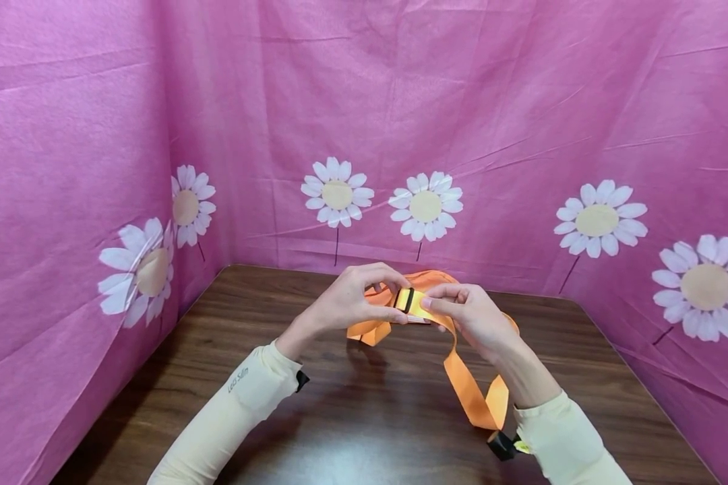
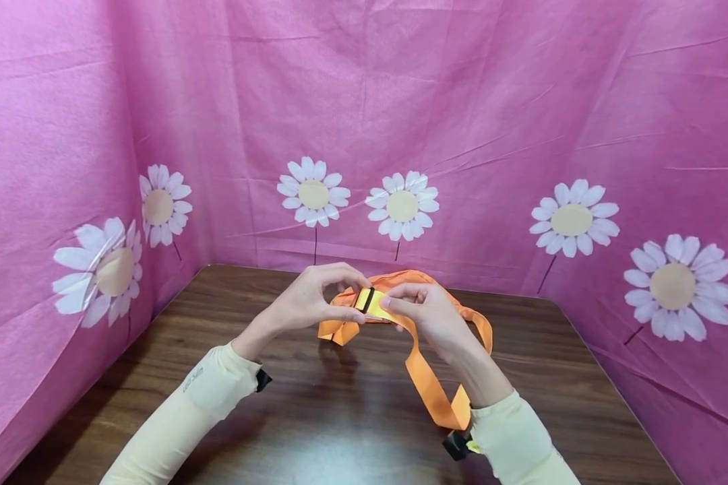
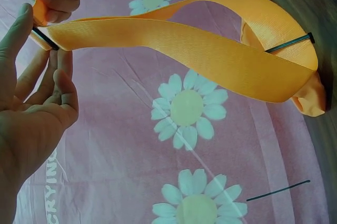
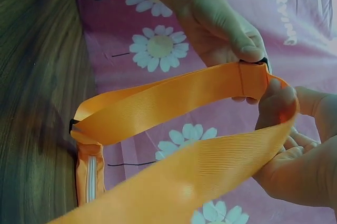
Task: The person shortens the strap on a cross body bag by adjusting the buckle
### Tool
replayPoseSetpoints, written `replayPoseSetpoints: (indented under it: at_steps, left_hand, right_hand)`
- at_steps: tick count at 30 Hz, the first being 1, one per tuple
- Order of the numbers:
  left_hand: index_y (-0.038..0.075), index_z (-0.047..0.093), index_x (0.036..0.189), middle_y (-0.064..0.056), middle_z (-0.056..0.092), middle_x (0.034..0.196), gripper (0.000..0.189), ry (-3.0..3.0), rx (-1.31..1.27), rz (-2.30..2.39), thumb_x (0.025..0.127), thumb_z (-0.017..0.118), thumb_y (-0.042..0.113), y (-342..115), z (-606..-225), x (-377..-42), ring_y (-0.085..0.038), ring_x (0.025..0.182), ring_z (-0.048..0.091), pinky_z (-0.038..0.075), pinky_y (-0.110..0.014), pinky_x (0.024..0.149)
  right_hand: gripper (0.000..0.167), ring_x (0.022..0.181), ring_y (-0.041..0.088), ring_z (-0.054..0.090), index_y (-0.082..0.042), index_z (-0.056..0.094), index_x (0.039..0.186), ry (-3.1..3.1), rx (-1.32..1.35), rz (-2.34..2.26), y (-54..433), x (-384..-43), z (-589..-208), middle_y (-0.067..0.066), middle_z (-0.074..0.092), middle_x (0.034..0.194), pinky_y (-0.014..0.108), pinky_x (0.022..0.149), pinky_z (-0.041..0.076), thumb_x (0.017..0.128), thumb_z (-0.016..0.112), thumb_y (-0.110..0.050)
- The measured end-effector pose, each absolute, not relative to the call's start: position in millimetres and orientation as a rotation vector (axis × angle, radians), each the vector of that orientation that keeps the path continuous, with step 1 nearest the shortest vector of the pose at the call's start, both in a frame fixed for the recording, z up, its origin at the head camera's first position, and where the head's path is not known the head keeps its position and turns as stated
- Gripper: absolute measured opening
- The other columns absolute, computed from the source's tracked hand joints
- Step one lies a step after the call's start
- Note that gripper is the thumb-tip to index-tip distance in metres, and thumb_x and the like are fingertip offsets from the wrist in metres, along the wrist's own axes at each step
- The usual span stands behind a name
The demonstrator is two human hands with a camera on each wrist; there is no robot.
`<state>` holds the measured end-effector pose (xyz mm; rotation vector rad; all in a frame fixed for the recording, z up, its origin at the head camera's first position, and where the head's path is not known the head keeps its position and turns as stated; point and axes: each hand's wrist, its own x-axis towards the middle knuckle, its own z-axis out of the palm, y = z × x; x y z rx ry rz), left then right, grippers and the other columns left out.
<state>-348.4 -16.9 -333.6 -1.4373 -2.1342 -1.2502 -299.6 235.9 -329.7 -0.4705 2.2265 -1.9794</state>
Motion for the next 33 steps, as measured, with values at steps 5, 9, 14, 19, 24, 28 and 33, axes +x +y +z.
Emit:
replayPoseSetpoints:
  at_steps: [5,9,14,19,24,28,33]
  left_hand:
    - [0.017,0.072,0.117,0.013,0.065,0.101,0.048,-2.156,-1.441,-1.226,0.077,0.092,0.033,-15.3,-334.1,-346.2,-0.005,0.093,0.058,0.049,-0.03,0.081]
    - [0.017,0.072,0.117,0.012,0.064,0.103,0.048,-2.172,-1.444,-1.217,0.077,0.091,0.034,-12.6,-334.7,-345.1,-0.005,0.095,0.057,0.049,-0.03,0.084]
    - [0.017,0.072,0.117,0.015,0.067,0.109,0.048,-2.155,-1.444,-1.25,0.076,0.093,0.03,-10.5,-336.5,-345.2,-0.004,0.096,0.059,0.05,-0.033,0.086]
    - [0.014,0.073,0.117,0.011,0.069,0.114,0.049,-2.084,-1.494,-1.266,0.075,0.093,0.028,-9.9,-337.5,-346.9,-0.007,0.097,0.062,0.053,-0.035,0.084]
    - [0.012,0.074,0.117,0.006,0.071,0.113,0.048,-2.072,-1.472,-1.297,0.075,0.093,0.026,-13.0,-333.5,-346.9,-0.013,0.098,0.064,0.053,-0.033,0.084]
    - [0.008,0.073,0.117,0.0,0.071,0.113,0.049,-2.092,-1.426,-1.353,0.074,0.094,0.015,-15.2,-327.5,-341.1,-0.017,0.099,0.064,0.053,-0.039,0.085]
    - [-0.001,0.071,0.115,-0.008,0.071,0.111,0.047,-2.119,-1.379,-1.457,0.073,0.092,0.001,-18.0,-313.1,-324.4,-0.017,0.096,0.063,0.052,-0.046,0.086]
  right_hand:
    - [0.031,0.065,0.016,0.055,0.003,0.073,0.104,2.279,-0.362,-1.933,234.9,-298.1,-329.4,0.007,0.065,0.077,0.024,0.051,0.043,0.092,0.079,-0.025]
    - [0.039,0.058,0.015,0.05,0.003,0.073,0.105,2.326,-0.305,-1.884,235.2,-296.9,-328.1,0.011,0.064,0.073,0.023,0.046,0.036,0.089,0.081,-0.032]
    - [0.036,0.06,0.013,0.055,0.002,0.073,0.105,2.324,-0.34,-1.866,234.4,-297.8,-328.2,0.012,0.067,0.079,0.023,0.047,0.038,0.091,0.079,-0.031]
    - [0.033,0.061,0.014,0.056,0.003,0.072,0.107,2.253,-0.395,-1.913,232.0,-298.5,-329.8,0.014,0.068,0.083,0.023,0.05,0.043,0.094,0.076,-0.027]
    - [0.032,0.069,0.019,0.054,0.005,0.069,0.11,2.18,-0.5,-1.965,232.0,-300.0,-328.9,0.012,0.067,0.087,0.026,0.058,0.045,0.096,0.074,-0.023]
    - [0.028,0.104,0.026,0.054,0.003,0.07,0.11,2.219,-0.587,-1.931,236.4,-301.0,-327.5,0.008,0.064,0.092,0.037,0.085,0.045,0.097,0.072,-0.022]
    - [0.03,0.109,0.03,0.054,0.001,0.071,0.112,2.296,-0.577,-1.84,243.0,-300.3,-325.6,0.01,0.064,0.098,0.043,0.094,0.043,0.097,0.072,-0.025]
